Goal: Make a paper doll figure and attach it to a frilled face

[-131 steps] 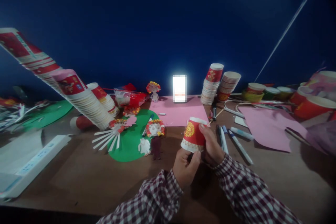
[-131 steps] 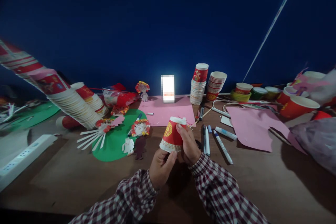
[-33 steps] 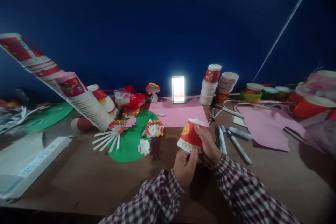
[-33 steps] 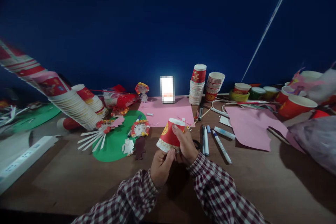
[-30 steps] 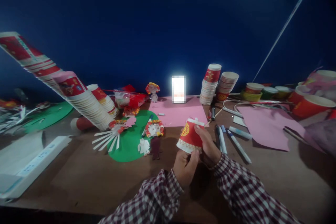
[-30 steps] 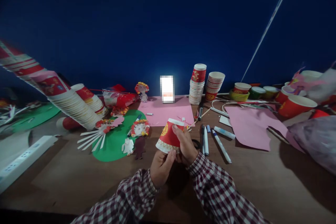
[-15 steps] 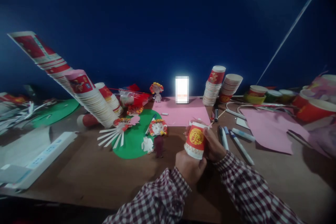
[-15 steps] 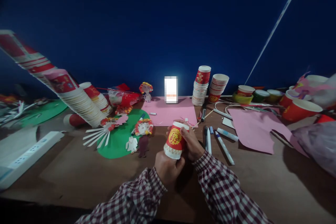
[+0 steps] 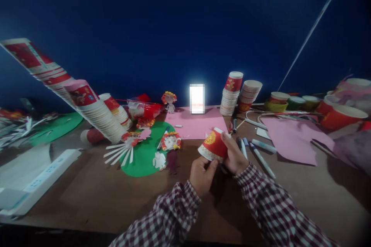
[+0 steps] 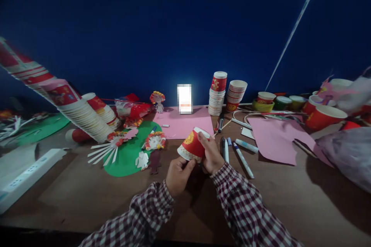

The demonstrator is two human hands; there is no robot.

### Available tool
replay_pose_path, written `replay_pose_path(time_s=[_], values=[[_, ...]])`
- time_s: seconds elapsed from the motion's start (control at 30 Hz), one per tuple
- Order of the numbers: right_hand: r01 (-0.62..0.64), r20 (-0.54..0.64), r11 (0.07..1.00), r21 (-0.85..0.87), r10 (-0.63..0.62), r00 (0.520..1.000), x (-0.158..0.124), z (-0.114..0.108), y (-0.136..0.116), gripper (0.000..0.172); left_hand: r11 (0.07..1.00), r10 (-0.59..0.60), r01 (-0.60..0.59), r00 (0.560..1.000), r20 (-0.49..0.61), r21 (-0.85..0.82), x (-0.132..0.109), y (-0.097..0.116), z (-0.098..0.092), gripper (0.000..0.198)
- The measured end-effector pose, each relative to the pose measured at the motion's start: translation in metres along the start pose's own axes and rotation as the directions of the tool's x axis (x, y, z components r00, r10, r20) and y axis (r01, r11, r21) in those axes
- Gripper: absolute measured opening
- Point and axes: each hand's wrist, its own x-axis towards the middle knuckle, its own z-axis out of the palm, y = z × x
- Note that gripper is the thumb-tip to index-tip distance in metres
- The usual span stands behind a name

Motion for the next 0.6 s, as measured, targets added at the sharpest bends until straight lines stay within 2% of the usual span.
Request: replay_pose_path(time_s=[0.17,0.3,0.47,0.6], values=[[-0.042,0.065,0.999,-0.025,0.043,0.997,-0.005,0.001,-0.004,0.041,0.972,-0.142,0.147,0.989,0.040,-0.186,-0.003,-0.008,0.000,0.044],[-0.015,0.033,0.999,-0.031,0.016,0.999,-0.004,0.003,0.001,0.035,0.935,-0.175,0.177,0.984,0.033,-0.308,-0.003,-0.015,0.006,0.054],[0.031,-0.037,0.997,-0.077,-0.034,0.999,-0.001,0.003,0.012,0.034,0.961,-0.093,0.096,0.995,0.025,-0.258,0.003,-0.015,0.015,0.042],[0.039,-0.102,0.990,-0.133,-0.053,0.993,0.003,0.000,0.015,0.036,0.979,-0.101,0.106,0.994,0.036,-0.173,0.000,-0.011,0.017,0.041]])
